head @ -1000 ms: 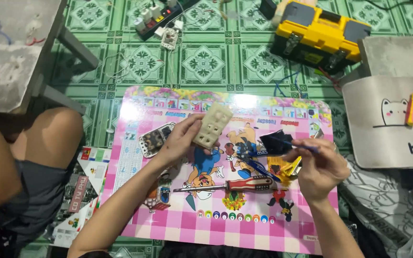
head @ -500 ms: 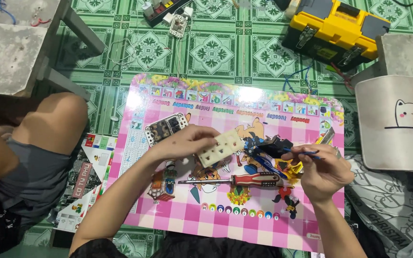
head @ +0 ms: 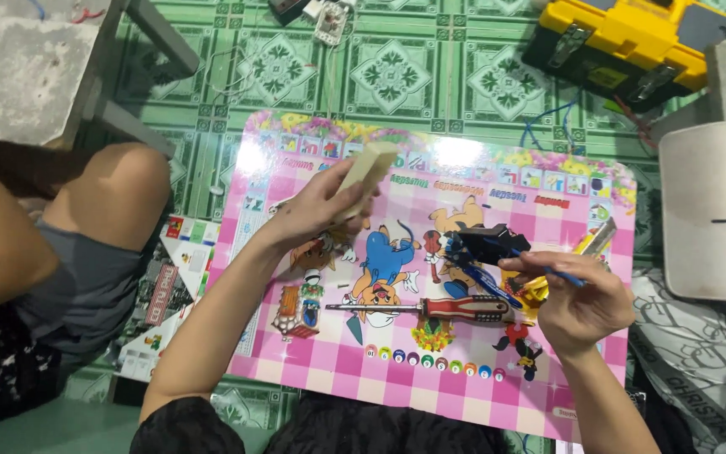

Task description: The person is repairing a power strip by using a screwdriver to open the casing and then manipulating the internal wiring and components.

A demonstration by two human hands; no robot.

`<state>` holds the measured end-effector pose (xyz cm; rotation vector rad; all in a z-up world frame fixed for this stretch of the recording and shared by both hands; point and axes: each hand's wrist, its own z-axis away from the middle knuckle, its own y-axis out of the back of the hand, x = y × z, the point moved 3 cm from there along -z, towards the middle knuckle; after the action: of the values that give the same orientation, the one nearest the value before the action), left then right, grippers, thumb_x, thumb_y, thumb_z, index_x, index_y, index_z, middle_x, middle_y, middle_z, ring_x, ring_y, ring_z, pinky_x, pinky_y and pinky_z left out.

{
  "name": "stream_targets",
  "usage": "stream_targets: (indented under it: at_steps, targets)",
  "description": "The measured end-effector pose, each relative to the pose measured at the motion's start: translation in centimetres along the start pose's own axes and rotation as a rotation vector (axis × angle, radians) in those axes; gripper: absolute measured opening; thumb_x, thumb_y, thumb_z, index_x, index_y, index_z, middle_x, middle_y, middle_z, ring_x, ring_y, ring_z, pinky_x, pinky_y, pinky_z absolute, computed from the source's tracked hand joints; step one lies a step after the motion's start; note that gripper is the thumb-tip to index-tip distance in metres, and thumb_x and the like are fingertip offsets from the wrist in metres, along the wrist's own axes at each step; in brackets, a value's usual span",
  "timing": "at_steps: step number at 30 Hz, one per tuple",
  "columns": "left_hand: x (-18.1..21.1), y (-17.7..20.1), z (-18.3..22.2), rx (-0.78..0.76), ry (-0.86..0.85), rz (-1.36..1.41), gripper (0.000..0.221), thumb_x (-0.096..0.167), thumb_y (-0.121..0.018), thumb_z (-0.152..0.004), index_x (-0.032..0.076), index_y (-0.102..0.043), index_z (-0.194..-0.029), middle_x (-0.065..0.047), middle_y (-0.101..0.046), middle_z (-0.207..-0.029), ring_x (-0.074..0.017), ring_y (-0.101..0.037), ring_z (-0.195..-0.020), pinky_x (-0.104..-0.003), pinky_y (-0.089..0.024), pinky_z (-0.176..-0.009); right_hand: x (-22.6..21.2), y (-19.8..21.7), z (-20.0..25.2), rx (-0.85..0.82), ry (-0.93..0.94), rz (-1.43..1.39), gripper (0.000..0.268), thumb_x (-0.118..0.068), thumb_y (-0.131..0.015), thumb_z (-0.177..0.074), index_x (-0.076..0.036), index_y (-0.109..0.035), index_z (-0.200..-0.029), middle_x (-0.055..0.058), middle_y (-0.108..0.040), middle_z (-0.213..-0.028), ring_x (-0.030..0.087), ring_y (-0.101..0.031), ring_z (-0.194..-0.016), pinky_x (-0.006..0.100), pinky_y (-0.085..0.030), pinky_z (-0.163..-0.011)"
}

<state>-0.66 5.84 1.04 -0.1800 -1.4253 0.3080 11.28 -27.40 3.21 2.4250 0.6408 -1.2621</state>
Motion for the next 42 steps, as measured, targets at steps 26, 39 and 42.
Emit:
stream_targets:
  at_steps: [26,39,42]
  targets:
    - [-1.2,-7.0,1.0,-0.229,-0.208,-0.486,0.050,0.034,-0.039,-0.108,0.004,-0.047,-0.147,-0.010,-0.061,-0.131,-0.0198,-0.066,-0.102,-0.034,-0.054,-0.087,0.7,-2.3,-0.2,-0.242,-0.229,-0.564,0.007,-0.013,-0.045,-0.113,-0.014,-0.051,-0.116,0.011,-0.066,-0.098,0.028,-0.071,-0.090,0.043,-0.060,-0.091]
    - [-1.8,-7.5,0.9,-0.106,-0.450,-0.626,0.071,0.034,-0.081,-0.081,0.017,-0.050,-0.143,-0.007,-0.062,-0.129,-0.0251,-0.066,-0.111,-0.039,-0.054,-0.096,2.4,-1.5,0.3,-0.094,-0.313,-0.587,0.010,-0.014,-0.045,-0.115,-0.016,-0.053,-0.121,0.010,-0.064,-0.105,0.027,-0.067,-0.111,0.041,-0.061,-0.090]
    - [-1.2,-7.7,1.4,-0.064,-0.446,-0.645,0.065,0.038,-0.075,-0.088,0.018,-0.050,-0.144,-0.007,-0.060,-0.126,-0.0258,-0.066,-0.111,-0.039,-0.054,-0.097,3.4,-1.0,0.3,-0.011,-0.340,-0.521,0.032,-0.005,-0.056,-0.097,-0.016,-0.052,-0.127,0.014,-0.057,-0.126,0.025,-0.066,-0.094,0.039,-0.060,-0.084]
